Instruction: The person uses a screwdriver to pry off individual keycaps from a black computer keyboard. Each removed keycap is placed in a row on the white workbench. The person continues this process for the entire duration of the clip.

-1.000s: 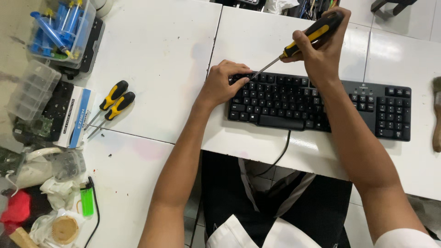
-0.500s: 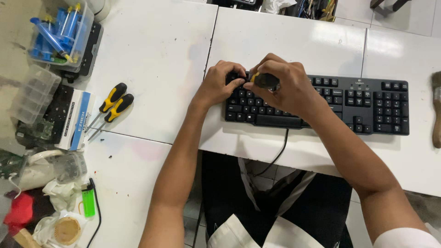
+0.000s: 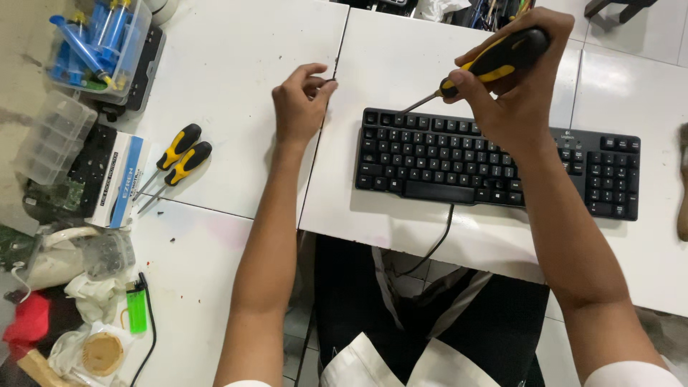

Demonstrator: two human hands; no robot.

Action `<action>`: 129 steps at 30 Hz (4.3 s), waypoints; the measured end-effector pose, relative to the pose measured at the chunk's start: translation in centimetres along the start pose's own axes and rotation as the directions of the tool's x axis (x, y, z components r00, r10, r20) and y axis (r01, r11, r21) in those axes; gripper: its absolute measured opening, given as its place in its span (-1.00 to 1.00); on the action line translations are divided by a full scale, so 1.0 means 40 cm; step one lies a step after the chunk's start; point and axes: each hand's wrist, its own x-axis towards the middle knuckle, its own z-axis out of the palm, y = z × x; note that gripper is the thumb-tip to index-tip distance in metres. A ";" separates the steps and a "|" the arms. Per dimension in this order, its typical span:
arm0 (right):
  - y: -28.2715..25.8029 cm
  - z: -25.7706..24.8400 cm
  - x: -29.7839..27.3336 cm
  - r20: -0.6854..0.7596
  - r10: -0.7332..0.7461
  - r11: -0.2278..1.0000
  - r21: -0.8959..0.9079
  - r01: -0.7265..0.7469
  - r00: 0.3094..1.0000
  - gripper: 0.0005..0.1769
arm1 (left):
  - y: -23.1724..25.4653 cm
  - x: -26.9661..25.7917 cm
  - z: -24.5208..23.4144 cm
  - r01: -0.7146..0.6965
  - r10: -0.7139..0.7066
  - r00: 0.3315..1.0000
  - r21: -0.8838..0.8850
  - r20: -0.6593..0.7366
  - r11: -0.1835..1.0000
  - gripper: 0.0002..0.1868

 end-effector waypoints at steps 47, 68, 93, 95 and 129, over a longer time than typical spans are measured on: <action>0.026 -0.032 0.001 0.016 0.050 0.998 0.035 -0.050 0.999 -0.36 | -0.093 0.034 -0.013 -0.394 0.453 0.884 0.332 -0.119 0.857 -0.89; 0.250 -0.084 -0.097 -0.386 0.415 0.890 0.359 -0.281 0.824 -0.57 | -0.057 0.025 -0.020 -0.377 0.393 0.918 0.180 -0.057 0.908 -0.69; 0.284 -0.081 -0.122 -0.400 0.408 0.873 0.434 -0.222 0.821 -0.43 | -0.048 -0.001 0.003 -0.023 0.024 0.999 0.034 -0.044 0.999 -0.57; 0.272 -0.077 -0.109 -0.404 0.404 0.873 0.438 -0.214 0.821 -0.44 | -0.053 0.033 0.033 -0.053 0.055 0.998 0.058 -0.031 0.997 -0.53; 0.279 -0.086 -0.119 -0.358 0.341 0.924 0.297 -0.240 0.869 -0.44 | -0.036 0.146 0.221 0.100 -0.065 0.989 0.285 -0.130 0.953 -0.40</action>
